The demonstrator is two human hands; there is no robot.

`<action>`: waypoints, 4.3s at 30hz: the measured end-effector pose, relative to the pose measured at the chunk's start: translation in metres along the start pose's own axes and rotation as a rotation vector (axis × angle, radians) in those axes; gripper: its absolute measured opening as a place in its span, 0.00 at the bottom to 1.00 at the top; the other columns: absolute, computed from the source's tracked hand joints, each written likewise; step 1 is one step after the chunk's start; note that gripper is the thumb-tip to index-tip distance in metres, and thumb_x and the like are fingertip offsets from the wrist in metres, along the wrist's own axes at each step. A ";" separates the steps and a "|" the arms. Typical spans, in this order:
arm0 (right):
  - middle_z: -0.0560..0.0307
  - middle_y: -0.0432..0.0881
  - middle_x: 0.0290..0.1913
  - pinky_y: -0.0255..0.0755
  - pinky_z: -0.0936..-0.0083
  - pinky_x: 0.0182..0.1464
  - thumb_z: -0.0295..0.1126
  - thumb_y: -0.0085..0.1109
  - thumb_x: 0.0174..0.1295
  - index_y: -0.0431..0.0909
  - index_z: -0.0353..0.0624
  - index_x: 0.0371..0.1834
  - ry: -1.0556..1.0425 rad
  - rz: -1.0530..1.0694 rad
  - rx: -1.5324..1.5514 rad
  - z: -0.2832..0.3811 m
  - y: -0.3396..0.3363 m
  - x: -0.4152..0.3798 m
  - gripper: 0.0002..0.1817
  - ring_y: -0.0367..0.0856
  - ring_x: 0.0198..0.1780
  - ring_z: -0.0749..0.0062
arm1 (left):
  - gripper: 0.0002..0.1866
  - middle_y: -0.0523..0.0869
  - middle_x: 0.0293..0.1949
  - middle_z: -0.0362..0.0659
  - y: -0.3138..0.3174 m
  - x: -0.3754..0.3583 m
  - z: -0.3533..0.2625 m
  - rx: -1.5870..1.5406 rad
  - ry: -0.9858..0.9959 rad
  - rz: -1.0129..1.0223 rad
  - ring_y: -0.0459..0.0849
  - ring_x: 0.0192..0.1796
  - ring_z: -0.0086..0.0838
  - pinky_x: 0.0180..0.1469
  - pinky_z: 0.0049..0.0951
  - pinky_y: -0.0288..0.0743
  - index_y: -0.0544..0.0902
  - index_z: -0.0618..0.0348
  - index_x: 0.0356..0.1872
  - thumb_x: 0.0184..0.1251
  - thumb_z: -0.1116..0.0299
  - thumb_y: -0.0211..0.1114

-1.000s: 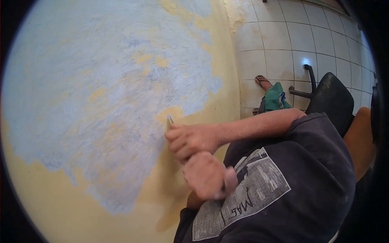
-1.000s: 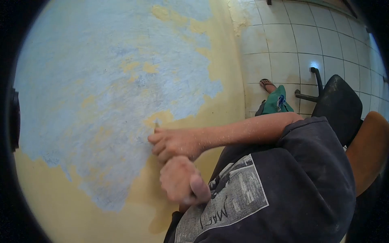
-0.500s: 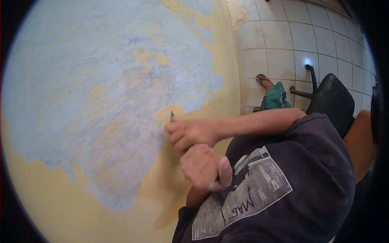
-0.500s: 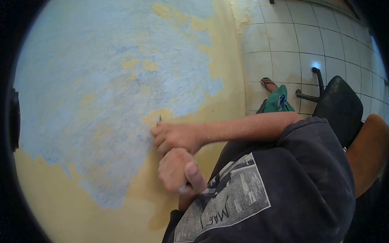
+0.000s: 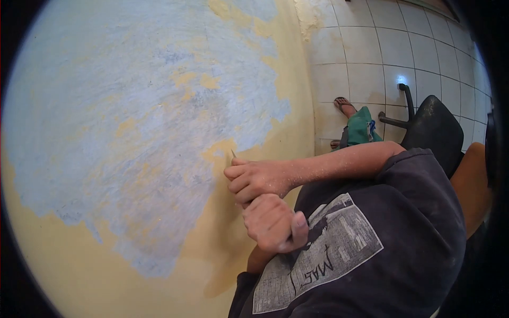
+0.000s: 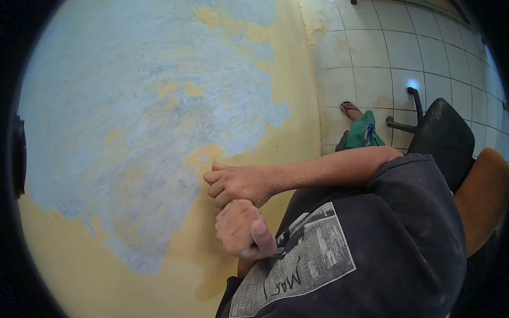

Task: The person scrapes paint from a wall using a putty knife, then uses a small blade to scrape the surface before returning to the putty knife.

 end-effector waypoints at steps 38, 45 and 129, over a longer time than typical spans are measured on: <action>0.57 0.81 0.43 0.78 0.75 0.47 0.47 0.46 0.78 0.75 0.36 0.56 1.550 -0.423 0.998 0.099 -0.068 -0.058 0.23 0.80 0.44 0.75 | 0.18 0.79 0.31 0.44 0.030 -0.020 0.001 -0.164 0.215 0.408 0.79 0.41 0.40 0.52 0.42 0.73 0.76 0.57 0.30 0.56 0.56 0.74; 0.63 0.73 0.33 0.70 0.83 0.25 0.43 0.43 0.79 0.70 0.45 0.61 1.464 -0.680 0.778 0.104 -0.062 -0.065 0.18 0.73 0.26 0.81 | 0.21 0.76 0.32 0.43 -0.004 -0.053 0.018 -0.681 0.071 -0.004 0.79 0.41 0.41 0.49 0.43 0.74 0.74 0.58 0.38 0.67 0.49 0.66; 0.31 0.80 0.28 0.72 0.49 0.40 0.53 0.47 0.74 0.79 0.31 0.39 1.127 0.455 0.051 -0.001 -0.081 -0.040 0.29 0.80 0.35 0.33 | 0.34 0.77 0.58 0.50 0.060 -0.073 0.118 -1.159 -0.886 -0.770 0.83 0.55 0.49 0.55 0.41 0.77 0.55 0.52 0.76 0.77 0.52 0.56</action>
Point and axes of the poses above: each hand's wrist, its own x-axis towards the middle knuckle, its own y-axis out of the palm, z = x × y, the point moved 1 cm from there along x, towards the middle knuckle
